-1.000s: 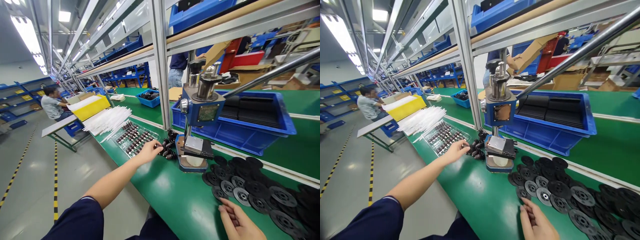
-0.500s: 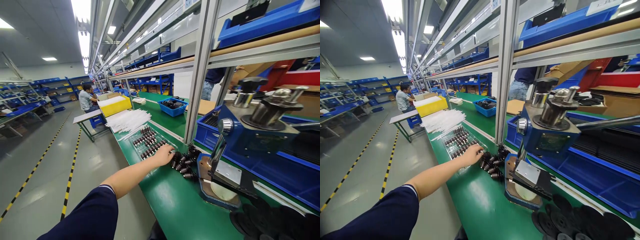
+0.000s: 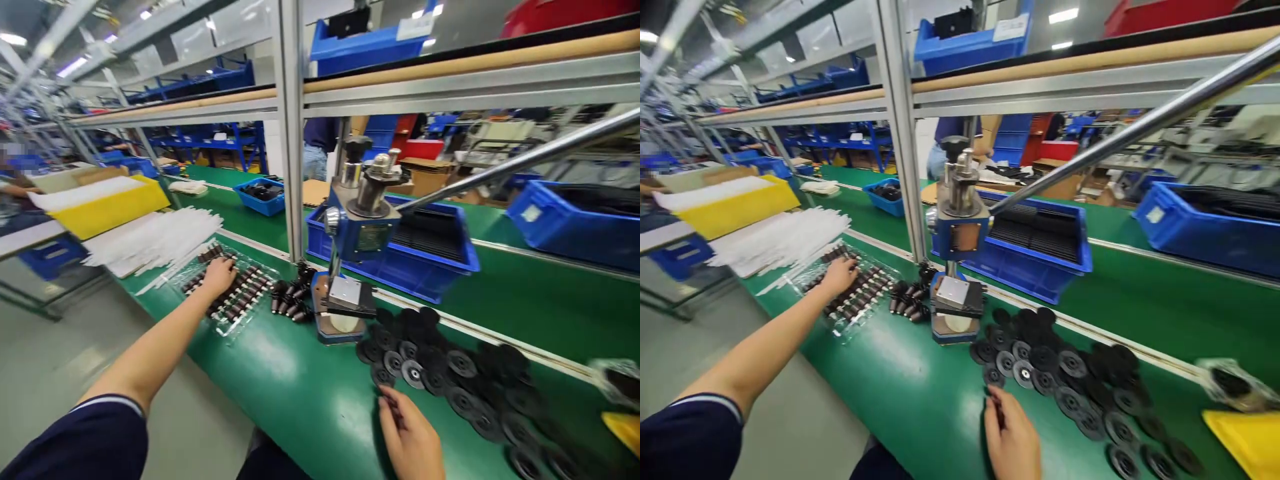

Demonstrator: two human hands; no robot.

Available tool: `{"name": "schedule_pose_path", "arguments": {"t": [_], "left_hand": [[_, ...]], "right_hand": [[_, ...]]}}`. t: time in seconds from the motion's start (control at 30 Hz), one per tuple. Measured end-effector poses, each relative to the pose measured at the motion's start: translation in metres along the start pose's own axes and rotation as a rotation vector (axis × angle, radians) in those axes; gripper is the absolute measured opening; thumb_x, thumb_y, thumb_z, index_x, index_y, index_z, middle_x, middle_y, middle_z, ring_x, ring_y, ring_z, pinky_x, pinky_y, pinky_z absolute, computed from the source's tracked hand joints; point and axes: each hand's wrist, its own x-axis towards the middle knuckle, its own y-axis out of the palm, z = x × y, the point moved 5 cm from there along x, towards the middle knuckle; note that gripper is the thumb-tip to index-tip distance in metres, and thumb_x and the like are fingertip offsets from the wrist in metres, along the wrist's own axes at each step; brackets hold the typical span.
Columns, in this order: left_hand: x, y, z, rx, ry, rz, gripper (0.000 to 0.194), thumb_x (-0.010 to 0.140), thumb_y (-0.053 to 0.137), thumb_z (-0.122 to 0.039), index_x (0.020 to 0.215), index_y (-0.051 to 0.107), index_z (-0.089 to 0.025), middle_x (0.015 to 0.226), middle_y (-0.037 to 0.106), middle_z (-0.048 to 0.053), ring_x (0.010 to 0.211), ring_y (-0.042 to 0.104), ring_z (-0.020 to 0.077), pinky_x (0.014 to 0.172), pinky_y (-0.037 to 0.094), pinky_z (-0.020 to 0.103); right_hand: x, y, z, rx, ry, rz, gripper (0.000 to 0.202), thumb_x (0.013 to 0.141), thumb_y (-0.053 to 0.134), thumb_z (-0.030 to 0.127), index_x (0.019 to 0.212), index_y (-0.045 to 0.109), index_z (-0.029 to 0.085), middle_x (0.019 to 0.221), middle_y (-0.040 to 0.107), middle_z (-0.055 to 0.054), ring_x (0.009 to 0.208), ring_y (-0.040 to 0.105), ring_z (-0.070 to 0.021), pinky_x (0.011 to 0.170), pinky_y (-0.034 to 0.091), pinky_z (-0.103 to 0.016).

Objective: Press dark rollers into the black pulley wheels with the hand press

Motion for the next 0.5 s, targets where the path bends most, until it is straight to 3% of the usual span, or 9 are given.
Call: {"name": "schedule_pose_path", "arguments": {"t": [0.17,0.33,0.43,0.5], "left_hand": [[0.009,0.005,-0.003,0.022,0.042,0.076,0.034,0.083,0.052,-0.022,0.113,0.066,-0.019,0.12,0.062,0.01,0.11,0.054,0.0293,0.092,0.04,0.038],[0.026,0.0,-0.004,-0.007,0.011,0.159,0.015,0.073,0.061,-0.014,0.084,0.071,-0.018,0.087,0.07,0.002,0.089,0.061,0.0211,0.084,0.038,0.031],[0.031,-0.004,-0.007,-0.053,-0.037,0.136,0.005,0.068,0.066,-0.013,0.066,0.066,-0.017,0.074,0.07,-0.001,0.081,0.062,0.0172,0.077,0.036,0.022],[0.029,-0.009,-0.005,-0.097,-0.124,0.045,0.008,0.069,0.067,-0.018,0.061,0.064,-0.019,0.067,0.069,-0.003,0.077,0.063,0.0161,0.072,0.036,0.02]], "right_hand": [[-0.003,-0.002,0.007,-0.005,-0.012,-0.022,0.025,0.094,0.049,0.035,0.101,0.066,0.018,0.094,0.069,-0.007,0.082,0.068,-0.0175,0.072,0.058,-0.028],[-0.004,-0.004,0.012,-0.014,-0.056,-0.048,0.022,0.094,0.047,0.031,0.098,0.065,0.019,0.088,0.067,-0.006,0.078,0.067,-0.0168,0.069,0.057,-0.026],[-0.004,-0.006,0.013,-0.008,-0.066,-0.062,0.021,0.094,0.047,0.03,0.098,0.064,0.019,0.085,0.066,-0.006,0.075,0.066,-0.0168,0.068,0.056,-0.026],[-0.005,-0.006,0.013,-0.009,-0.071,-0.072,0.02,0.094,0.046,0.029,0.097,0.064,0.02,0.083,0.065,-0.006,0.074,0.066,-0.0167,0.067,0.056,-0.026]]}}
